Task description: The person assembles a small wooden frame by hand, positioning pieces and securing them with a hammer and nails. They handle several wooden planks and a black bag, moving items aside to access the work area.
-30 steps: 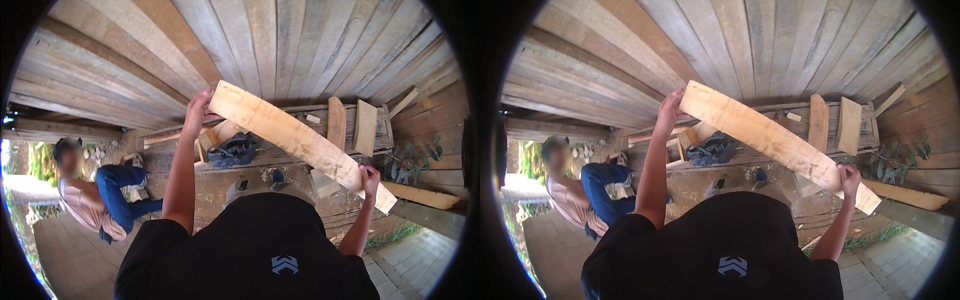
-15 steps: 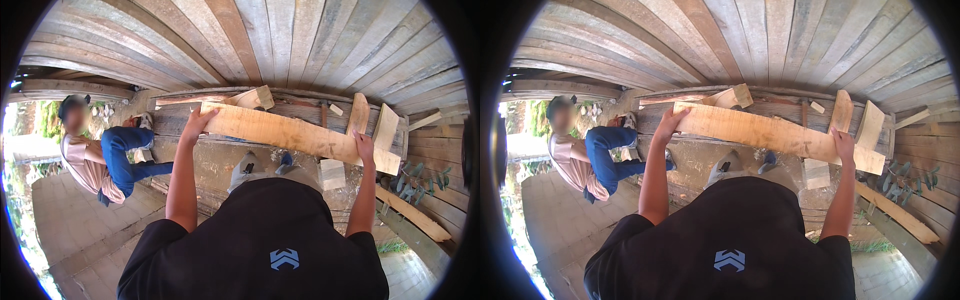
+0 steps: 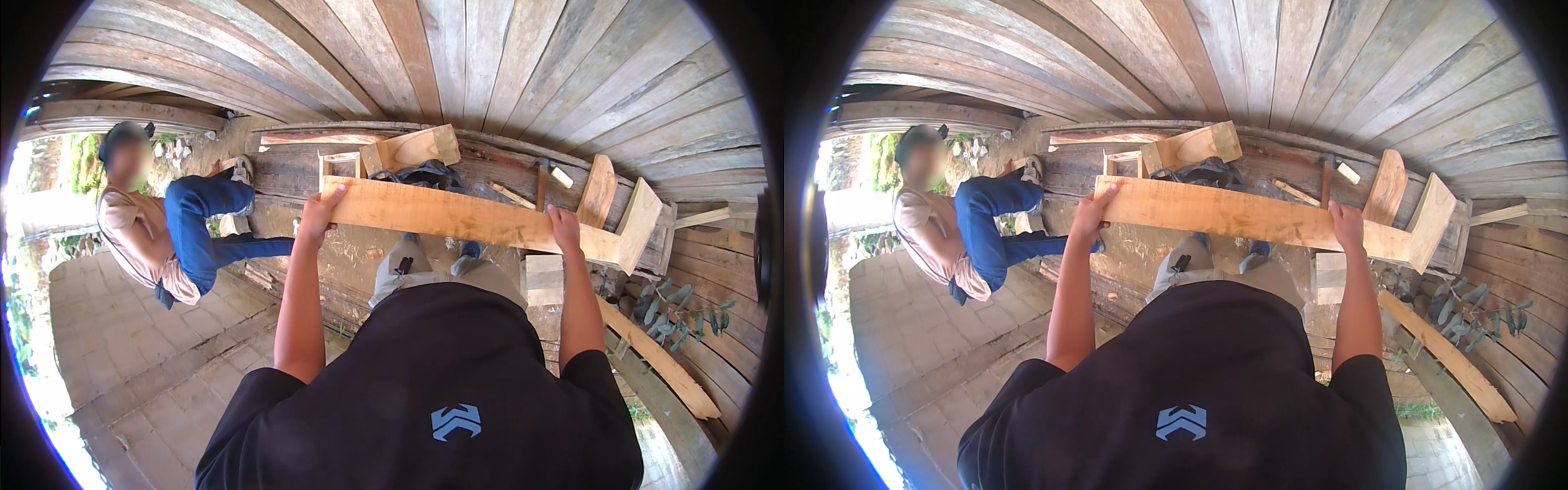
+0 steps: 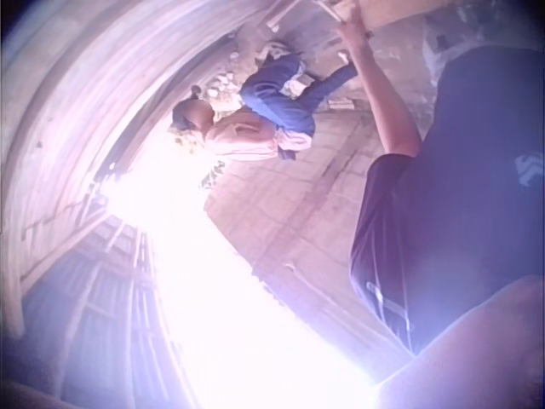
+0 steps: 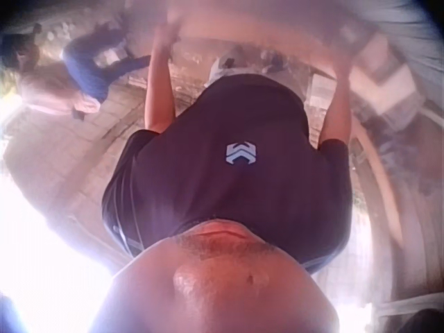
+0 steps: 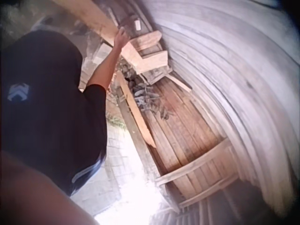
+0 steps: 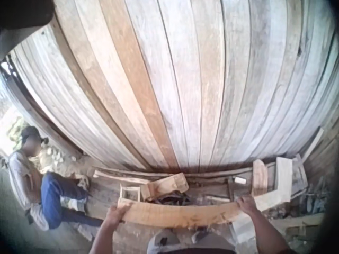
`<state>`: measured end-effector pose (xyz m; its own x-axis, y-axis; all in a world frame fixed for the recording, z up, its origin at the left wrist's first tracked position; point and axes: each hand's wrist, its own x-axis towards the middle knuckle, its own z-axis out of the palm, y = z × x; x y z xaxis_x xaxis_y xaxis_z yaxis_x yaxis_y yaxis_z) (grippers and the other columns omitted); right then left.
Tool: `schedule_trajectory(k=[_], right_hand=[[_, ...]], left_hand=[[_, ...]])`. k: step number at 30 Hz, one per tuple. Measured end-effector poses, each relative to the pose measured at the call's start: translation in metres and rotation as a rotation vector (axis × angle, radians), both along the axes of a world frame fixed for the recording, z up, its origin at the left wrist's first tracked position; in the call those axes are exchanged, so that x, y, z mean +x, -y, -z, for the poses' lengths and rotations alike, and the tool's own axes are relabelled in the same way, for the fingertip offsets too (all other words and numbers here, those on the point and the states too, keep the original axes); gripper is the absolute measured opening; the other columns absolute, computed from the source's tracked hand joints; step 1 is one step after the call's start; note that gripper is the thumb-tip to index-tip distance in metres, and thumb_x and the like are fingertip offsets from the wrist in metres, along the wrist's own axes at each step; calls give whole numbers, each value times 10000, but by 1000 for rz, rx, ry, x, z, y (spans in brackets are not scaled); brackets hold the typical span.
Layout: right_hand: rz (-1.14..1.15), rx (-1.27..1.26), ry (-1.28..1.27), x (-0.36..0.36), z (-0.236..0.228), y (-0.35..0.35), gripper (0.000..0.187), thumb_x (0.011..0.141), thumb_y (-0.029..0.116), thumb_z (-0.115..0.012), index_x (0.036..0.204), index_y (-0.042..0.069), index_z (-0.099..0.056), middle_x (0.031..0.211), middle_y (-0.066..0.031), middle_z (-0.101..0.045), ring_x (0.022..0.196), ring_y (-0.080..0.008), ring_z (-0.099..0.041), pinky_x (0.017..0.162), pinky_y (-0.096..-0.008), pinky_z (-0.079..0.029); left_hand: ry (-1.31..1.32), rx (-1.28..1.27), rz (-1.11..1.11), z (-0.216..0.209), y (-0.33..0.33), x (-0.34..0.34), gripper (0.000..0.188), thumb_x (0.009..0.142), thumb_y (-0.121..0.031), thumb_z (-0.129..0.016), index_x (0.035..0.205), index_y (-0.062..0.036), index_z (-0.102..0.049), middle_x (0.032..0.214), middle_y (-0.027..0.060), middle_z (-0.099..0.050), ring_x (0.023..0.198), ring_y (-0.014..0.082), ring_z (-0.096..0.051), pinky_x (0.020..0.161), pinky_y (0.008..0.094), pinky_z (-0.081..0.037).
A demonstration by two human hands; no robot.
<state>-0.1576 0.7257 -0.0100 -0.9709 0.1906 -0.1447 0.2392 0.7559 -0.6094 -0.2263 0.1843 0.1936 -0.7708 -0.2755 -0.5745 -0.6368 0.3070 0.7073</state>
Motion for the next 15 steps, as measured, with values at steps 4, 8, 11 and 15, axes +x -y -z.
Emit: schedule_trajectory(k=[4,8,11,15], right_hand=[[28,68,114,8,23,-7,516,958,456,-471,844,-5,-671,897,-245,-638,893,-435,-567,813,-511,-427],[87,50,79,21,36,-10,501,945,444,-497,843,-5,-695,844,-255,-633,838,-438,-584,791,-513,-441],[125,102,85,28,46,-13,515,944,466,-492,866,7,-712,894,-248,-638,927,-410,-579,855,-501,-427],[144,87,114,37,57,-19,527,943,478,-493,890,4,-717,984,-223,-641,1069,-378,-534,962,-480,-374]], left_hand=[[80,-25,-30,21,-10,16,461,827,-484,-721,893,-30,-667,706,14,-621,568,82,-544,454,232,-409],[122,58,-60,37,-14,29,467,832,-497,-710,907,-38,-661,711,4,-614,569,92,-536,461,237,-409],[126,55,-36,36,-15,29,477,838,-502,-697,942,-38,-653,740,11,-621,602,94,-546,484,241,-406],[123,74,-65,34,-20,24,469,845,-499,-681,950,-43,-654,761,19,-622,628,109,-551,503,264,-407]])
